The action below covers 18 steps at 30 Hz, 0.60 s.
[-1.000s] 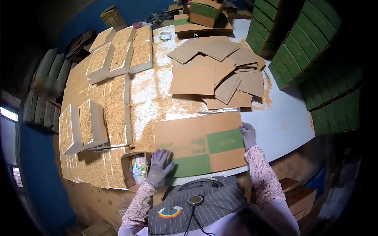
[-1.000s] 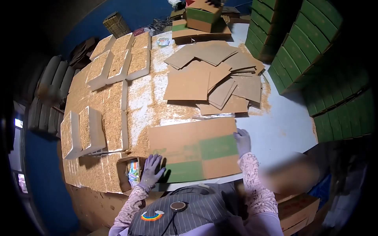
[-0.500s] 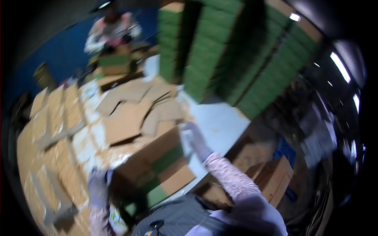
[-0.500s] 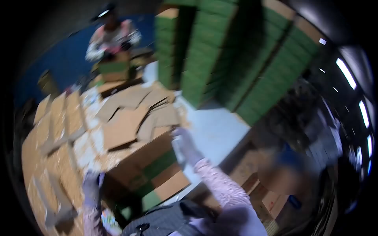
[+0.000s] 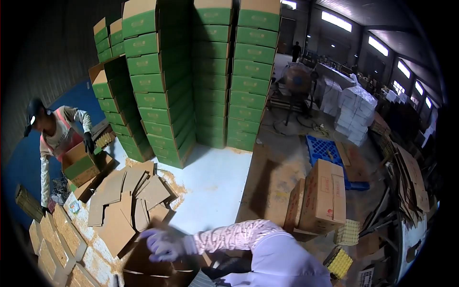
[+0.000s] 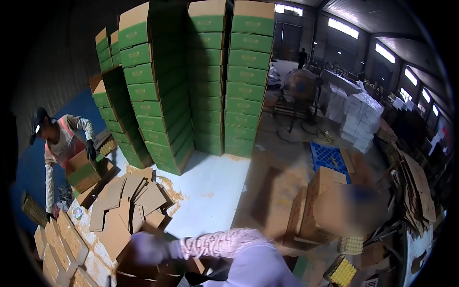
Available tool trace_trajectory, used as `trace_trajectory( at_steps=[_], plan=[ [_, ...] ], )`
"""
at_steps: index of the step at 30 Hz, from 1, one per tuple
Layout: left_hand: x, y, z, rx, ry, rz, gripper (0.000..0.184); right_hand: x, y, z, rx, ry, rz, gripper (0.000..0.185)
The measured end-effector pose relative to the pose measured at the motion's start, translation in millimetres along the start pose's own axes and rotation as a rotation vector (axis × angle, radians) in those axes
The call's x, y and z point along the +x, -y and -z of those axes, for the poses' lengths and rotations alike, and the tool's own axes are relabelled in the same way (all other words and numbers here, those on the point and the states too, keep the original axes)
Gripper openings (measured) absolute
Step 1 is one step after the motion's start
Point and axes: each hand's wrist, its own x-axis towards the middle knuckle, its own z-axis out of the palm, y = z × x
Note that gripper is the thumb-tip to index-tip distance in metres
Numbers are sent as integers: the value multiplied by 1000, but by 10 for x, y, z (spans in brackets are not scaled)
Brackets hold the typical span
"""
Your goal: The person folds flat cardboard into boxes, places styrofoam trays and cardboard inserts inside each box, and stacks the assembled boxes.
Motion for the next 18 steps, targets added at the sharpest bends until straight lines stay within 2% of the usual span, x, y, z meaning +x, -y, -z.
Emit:
trace_trajectory(
  at_steps=[1,2,3,4,5,6,7,8,9,10,11,12,14,15,16,18],
  plan=[
    [34,-33,63,136,-75,-19,42,222,23,23,93,85,73,40],
    [39,-30,97,272,-146,-28,43,623,348,176,103,273,157,43],
    [115,126,-37,13,-283,-373,50,635,392,44,113,355,174,49],
    [251,111,-246,326,-414,-665,50,422,157,-377,-200,624,306,53],
    [241,-125,-341,430,-32,-481,48,27,-108,-830,-129,839,308,49],
    [440,-70,-678,534,26,-766,46,-142,-237,-940,-100,952,317,47],
    [470,-140,-905,545,130,-780,46,-298,-355,-1036,-70,1066,320,46],
    [702,27,-1196,479,-254,-1180,49,-347,-372,-980,-1,1115,286,34],
    [715,57,-1206,566,-386,-1019,51,-411,-348,-935,69,1157,243,31],
    [709,78,-1220,641,-504,-854,53,-233,-139,-551,185,902,103,34],
    [683,152,-1212,602,-526,-509,59,-295,-130,-287,182,502,182,37],
    [610,116,-1138,690,-534,-197,70,-325,-129,51,137,605,22,45],
    [494,-127,-832,699,-664,-185,82,-538,23,406,-205,780,-153,60],
    [404,-369,-711,736,-622,-202,86,-660,84,461,-48,831,-361,65],
    [387,-598,-660,837,-674,-267,79,-597,238,527,117,869,-568,70],
    [350,-816,-458,812,-668,-329,72,-568,32,195,392,488,-956,86]
  ],
)
